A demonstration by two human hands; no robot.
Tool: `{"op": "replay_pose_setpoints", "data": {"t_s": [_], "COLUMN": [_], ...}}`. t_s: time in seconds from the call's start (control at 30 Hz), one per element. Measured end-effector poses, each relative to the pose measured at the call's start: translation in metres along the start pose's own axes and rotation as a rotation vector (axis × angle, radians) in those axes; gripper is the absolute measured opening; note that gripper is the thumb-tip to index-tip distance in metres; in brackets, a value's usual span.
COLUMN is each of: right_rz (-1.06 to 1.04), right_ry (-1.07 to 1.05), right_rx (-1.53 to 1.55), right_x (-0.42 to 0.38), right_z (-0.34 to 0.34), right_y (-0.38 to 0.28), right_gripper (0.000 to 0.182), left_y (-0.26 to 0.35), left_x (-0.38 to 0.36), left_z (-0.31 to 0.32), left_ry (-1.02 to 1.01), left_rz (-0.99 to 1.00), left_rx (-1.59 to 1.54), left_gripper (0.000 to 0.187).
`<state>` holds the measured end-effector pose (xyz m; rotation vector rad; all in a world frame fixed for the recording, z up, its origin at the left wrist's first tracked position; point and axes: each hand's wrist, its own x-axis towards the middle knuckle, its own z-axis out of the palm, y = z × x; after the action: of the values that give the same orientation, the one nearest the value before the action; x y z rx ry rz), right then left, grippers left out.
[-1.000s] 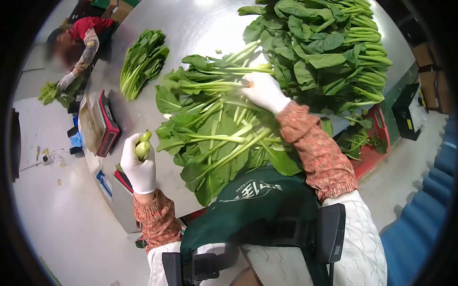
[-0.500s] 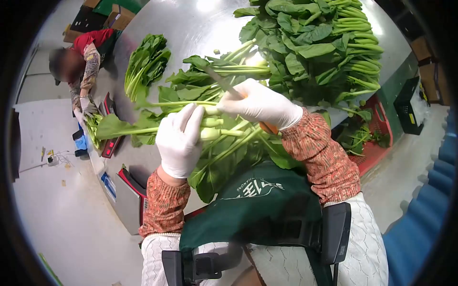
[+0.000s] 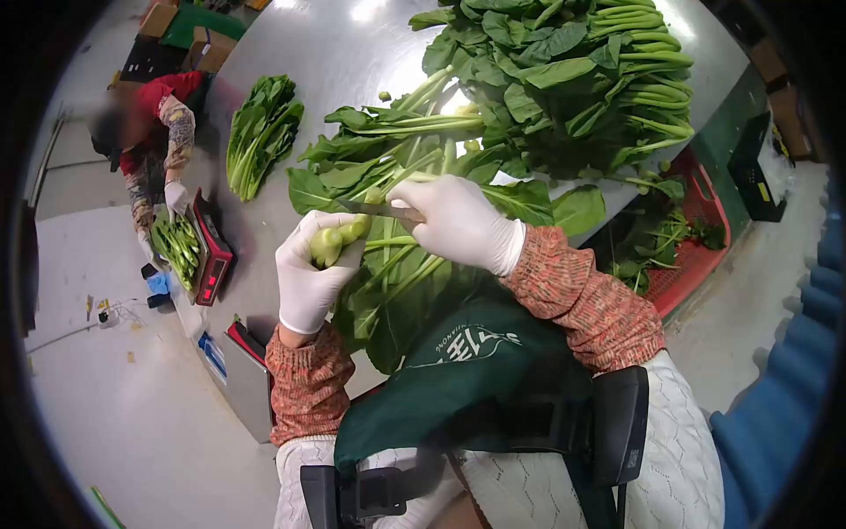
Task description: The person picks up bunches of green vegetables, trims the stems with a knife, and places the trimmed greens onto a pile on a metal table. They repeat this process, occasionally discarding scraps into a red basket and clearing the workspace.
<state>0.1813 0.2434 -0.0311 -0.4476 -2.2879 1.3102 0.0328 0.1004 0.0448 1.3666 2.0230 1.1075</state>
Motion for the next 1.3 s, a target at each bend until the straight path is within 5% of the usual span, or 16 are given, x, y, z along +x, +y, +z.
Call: {"op": "replay_pose_setpoints", "data": {"t_s": [0.1,0.23,0.3,0.5,0.63,0.77,0.9,0.97,1.03,1.17,1.23,1.3], "right_rz": [0.116,0.283,0.213,0.043,-0.001,0.059,0.082,0.177,0.263,0.214,0.187,0.36], "right_ry": [-0.182,-0.2,-0.065,-0.214,-0.198,-0.262,-0.417,-0.443,-0.533,0.024,0.18,0.106], "right_rx": [0.137,-0.086,0.082,0.55,0.291,0.11,0.149,0.255,-0.192,-0.428,-0.566,-0.728], "right_x": [0.001,-0.004,-0.008,0.016,0.01,-0.002,-0.011,-0.012,-0.003,0.025,0.05,0.06], "right_z": [0.001,0.02,0.025,-0.005,0.001,0.01,0.016,0.009,-0.01,-0.015,-0.014,-0.006], "right_y": [0.007,0.056,0.058,-0.016,-0.008,0.002,0.028,0.046,0.062,0.1,0.124,0.152], "right_gripper": [0.023,0.019,0.019,0.026,0.017,0.017,0.016,0.016,0.022,0.034,0.036,0.028], "left_y": [-0.002,-0.007,-0.014,-0.028,-0.022,-0.051,-0.042,-0.053,-0.061,-0.064,-0.053,-0.045], "left_x": [0.0,-0.006,-0.002,0.0,-0.002,-0.011,-0.007,-0.001,-0.002,-0.007,-0.007,-0.005], "left_z": [-0.004,-0.021,-0.028,-0.017,-0.008,0.006,0.0,-0.022,-0.052,-0.066,-0.055,-0.045], "left_ry": [-0.065,-0.114,-0.098,-0.246,-0.306,-0.276,-0.165,0.023,0.089,0.146,0.092,0.042], "left_rz": [-0.062,-0.352,-0.365,-0.499,-0.497,-0.326,0.081,0.117,-0.043,-0.188,-0.355,-0.266], "left_rx": [-0.041,-0.484,-0.544,-0.572,-0.56,-0.153,0.434,0.647,0.607,0.193,0.093,0.125], "left_gripper": [0.023,0.021,0.02,0.024,0.025,0.027,0.024,0.021,0.019,0.021,0.021,0.021]}}
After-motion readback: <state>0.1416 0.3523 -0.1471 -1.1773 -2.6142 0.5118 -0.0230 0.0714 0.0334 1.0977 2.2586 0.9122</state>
